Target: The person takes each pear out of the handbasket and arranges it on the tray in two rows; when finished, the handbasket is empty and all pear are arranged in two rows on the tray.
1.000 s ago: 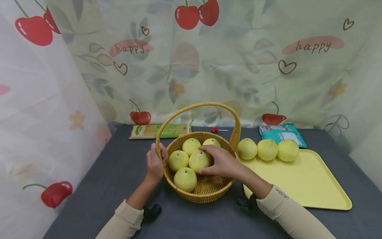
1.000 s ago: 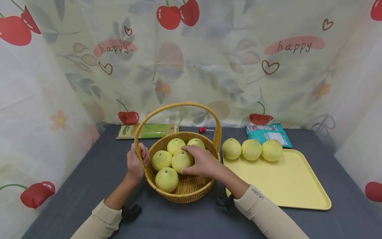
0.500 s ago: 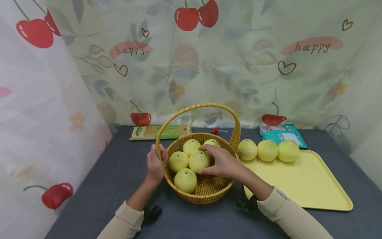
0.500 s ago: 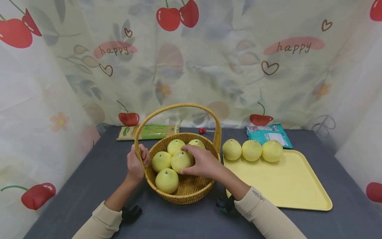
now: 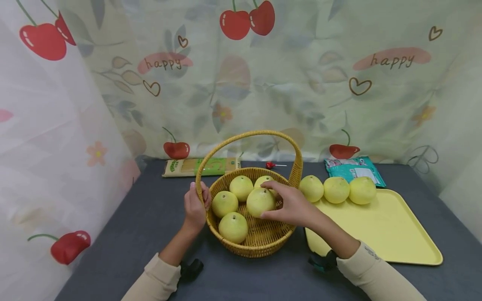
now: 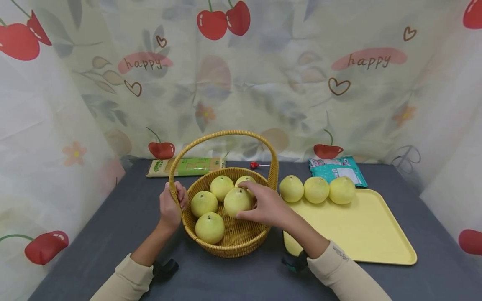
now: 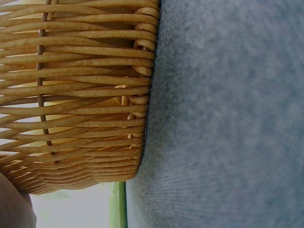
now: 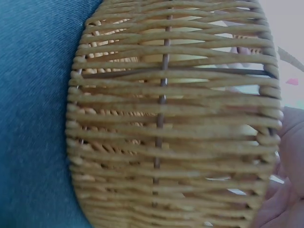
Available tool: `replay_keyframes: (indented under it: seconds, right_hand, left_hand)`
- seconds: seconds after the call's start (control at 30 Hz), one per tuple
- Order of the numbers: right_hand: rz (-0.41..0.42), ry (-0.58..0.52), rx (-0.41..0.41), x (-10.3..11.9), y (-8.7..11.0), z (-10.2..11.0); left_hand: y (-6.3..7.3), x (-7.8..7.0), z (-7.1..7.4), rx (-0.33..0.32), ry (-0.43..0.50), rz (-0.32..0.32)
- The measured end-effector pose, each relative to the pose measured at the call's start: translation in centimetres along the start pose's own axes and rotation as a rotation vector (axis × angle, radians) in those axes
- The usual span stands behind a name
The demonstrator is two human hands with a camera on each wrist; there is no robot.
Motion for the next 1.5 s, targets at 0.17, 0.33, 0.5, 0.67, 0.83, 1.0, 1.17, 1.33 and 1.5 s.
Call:
replay_keyframes:
  seconds: [0.17,0.33,0.5,0.67,0.83,1.0,1.17,1.33,1.5]
  right_hand:
    - [0.008,-0.013,-0.013,-0.2,0.7,0.7]
    - [0.002,-0.065,-0.016,-0.2,1.4,1.4]
    - [0.009,-0.097,-0.032,0.1,1.9,2.1]
    - [0.009,-0.135,-0.045,0.4,2.4,2.9]
    - [0.009,-0.14,-0.072,0.5,3.1,3.8]
    - [0.008,-0.16,-0.108,0.6,3.9,4.8]
    - [0.024,-0.167,-0.127,0.8,4.9,5.9]
    - [0.035,-0.121,-0.167,0.8,6.0,7.5]
    - [0.004,-0.055,-0.245,0.4,7.3,9.8]
  left_hand:
    - [0.0,0.1,0.1,0.004,-0.01,-0.001]
    - [0.1,0.1,0.1,0.003,-0.023,-0.005]
    - [0.0,-0.1,0.1,0.0,-0.014,-0.005]
    - [0.0,-0.3,0.3,-0.003,-0.016,-0.005]
    - [0.0,-0.3,0.3,0.0,-0.012,0.002]
    - [0.0,-0.2,0.3,-0.002,-0.008,0.012]
    - [0.0,-0.1,0.3,0.0,-0.012,0.007]
    - [0.1,0.0,0.2,0.002,-0.016,0.015]
    - [0.1,0.1,0.1,0.007,-0.018,0.019]
Point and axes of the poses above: each hand's wrist, its own y-axis away from the middle knuckle, its own z-axis out of the back of the hand, x = y × z, the point moved 5 cm from there along -y, towards the middle knuckle, and after that the axes turned 11 degrees about -y, right-handed, at the moved point
